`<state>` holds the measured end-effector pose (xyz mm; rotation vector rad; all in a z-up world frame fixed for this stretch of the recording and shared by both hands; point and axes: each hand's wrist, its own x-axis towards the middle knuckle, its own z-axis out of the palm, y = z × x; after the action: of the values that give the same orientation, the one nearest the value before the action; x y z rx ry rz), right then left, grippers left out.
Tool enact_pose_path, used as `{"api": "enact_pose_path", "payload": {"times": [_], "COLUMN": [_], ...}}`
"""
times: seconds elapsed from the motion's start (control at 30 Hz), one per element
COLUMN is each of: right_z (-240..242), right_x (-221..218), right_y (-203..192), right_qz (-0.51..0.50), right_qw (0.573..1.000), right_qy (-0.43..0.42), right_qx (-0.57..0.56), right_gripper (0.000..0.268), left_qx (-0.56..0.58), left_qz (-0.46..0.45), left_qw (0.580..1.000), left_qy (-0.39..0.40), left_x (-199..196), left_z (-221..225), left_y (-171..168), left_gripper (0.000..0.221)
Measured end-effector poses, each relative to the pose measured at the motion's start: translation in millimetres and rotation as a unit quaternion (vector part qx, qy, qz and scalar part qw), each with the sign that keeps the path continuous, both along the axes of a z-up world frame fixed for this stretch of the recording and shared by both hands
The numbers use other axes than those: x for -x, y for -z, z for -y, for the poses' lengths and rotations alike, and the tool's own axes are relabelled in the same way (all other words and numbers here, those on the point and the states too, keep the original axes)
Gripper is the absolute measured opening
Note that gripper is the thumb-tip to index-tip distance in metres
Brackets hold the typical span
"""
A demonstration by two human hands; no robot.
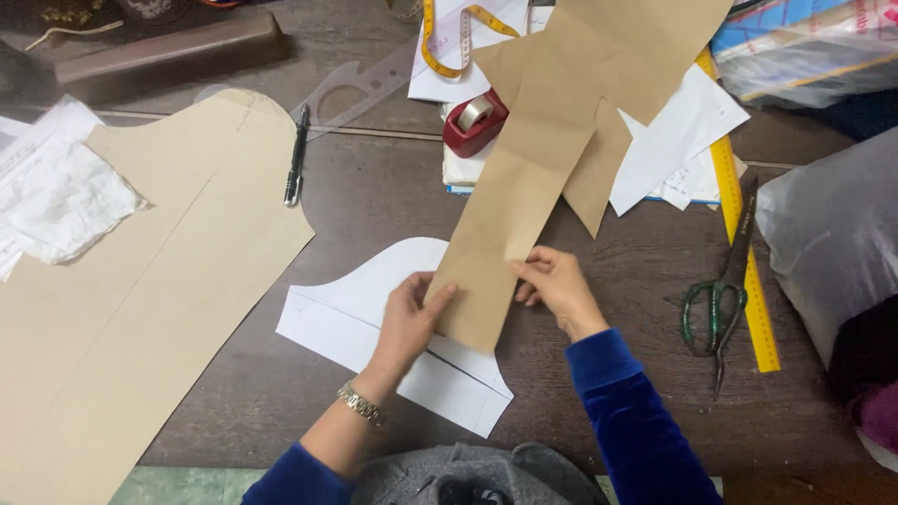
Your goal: Adjusting, aligning, and marking paper garment patterns on a workbench using a pen and ruler.
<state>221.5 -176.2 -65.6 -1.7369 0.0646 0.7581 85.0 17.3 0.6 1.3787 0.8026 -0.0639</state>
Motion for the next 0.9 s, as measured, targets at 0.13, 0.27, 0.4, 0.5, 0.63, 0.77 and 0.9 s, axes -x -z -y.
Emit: {"api": "enact_pose_path", "payload": {"times": [0.13,0.27,0.4,0.5,0.63,0.77,0.9], "right_z": [16.9,11.0,17.3,22.5,24.3,14.2,-4.0], "right_x": [-24.7,-33.8,-52.9,-60.8,-69.0,-66.4,-51.4], "right_y": [19.2,-13.1,-17.8,-35.7,-45.0,-19.1,-4.9], "right_qz": [0.126,0.149,0.19,0.224,0.273,0.252,0.228], "right_qw": [0.991,0.988,0.976,0.967,0.954,0.96,0.967], "right_qy": [0.029,0.048,0.103,0.121,0.125,0.124,0.104], "right_qx": [0.018,0.004,-0.015,-0.009,0.0,-0.02,-0.036], "right_gripper": [0.016,0.014,0.014,0.013,0.012,0.011,0.012], "left_qx": [-0.358,-0.456,-0.514,-0.514,-0.499,-0.466,-0.427], "left_qz": [0.016,-0.03,-0.006,-0.014,-0.034,-0.044,-0.046], "left_qw": [0.928,0.876,0.818,0.803,0.794,0.799,0.81], "left_qy": [0.104,0.157,0.258,0.302,0.346,0.378,0.4], "left_x": [14.6,-6.8,-41.4,-60.3,-79.1,-82.6,-83.2], "left_z": [-41.7,-56.9,-52.7,-43.2,-41.4,-47.3,-54.7], "left_y": [-13.2,-2.4,22.3,25.9,33.2,22.3,20.9], "left_gripper": [0.045,0.044,0.04,0.038,0.036,0.031,0.019]}}
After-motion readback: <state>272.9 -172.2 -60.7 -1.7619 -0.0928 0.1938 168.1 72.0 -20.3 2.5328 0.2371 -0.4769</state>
